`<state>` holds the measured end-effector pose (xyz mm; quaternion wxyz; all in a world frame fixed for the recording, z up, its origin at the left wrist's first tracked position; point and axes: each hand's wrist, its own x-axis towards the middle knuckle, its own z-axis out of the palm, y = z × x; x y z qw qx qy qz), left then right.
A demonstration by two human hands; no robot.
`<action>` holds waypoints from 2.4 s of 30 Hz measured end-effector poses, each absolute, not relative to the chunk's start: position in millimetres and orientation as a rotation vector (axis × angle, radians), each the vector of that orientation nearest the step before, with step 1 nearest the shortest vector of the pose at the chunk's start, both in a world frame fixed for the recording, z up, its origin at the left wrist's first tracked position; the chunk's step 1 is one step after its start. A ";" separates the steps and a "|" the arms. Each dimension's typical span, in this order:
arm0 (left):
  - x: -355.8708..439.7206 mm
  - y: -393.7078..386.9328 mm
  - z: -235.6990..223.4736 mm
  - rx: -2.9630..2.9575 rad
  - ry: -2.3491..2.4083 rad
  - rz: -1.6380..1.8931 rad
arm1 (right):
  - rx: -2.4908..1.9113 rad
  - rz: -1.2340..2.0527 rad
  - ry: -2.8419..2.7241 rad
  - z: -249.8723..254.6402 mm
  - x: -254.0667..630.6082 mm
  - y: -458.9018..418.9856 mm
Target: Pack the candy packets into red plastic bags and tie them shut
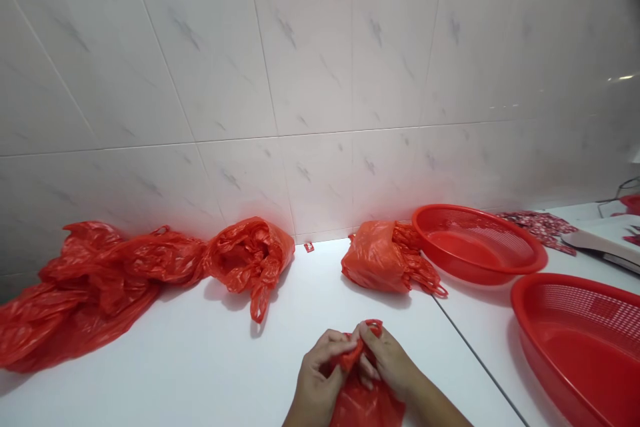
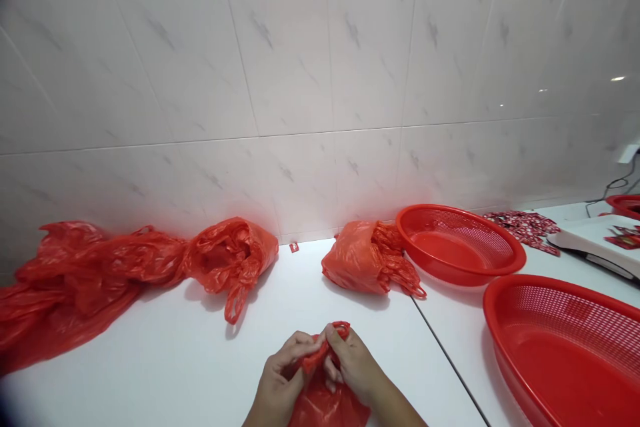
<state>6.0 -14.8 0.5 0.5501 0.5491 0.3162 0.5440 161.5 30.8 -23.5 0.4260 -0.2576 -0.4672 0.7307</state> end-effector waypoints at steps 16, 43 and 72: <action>-15.5 -11.5 0.3 2.105 0.964 1.269 | -0.705 1.669 -1.499 -10.2 185.5 34.9; -44.0 4.5 29.9 1.253 1.348 1.348 | -0.486 0.717 -1.855 -5.5 187.8 18.4; -39.4 4.8 -15.8 1.105 0.882 1.229 | -0.988 1.019 -1.594 -29.8 189.6 47.5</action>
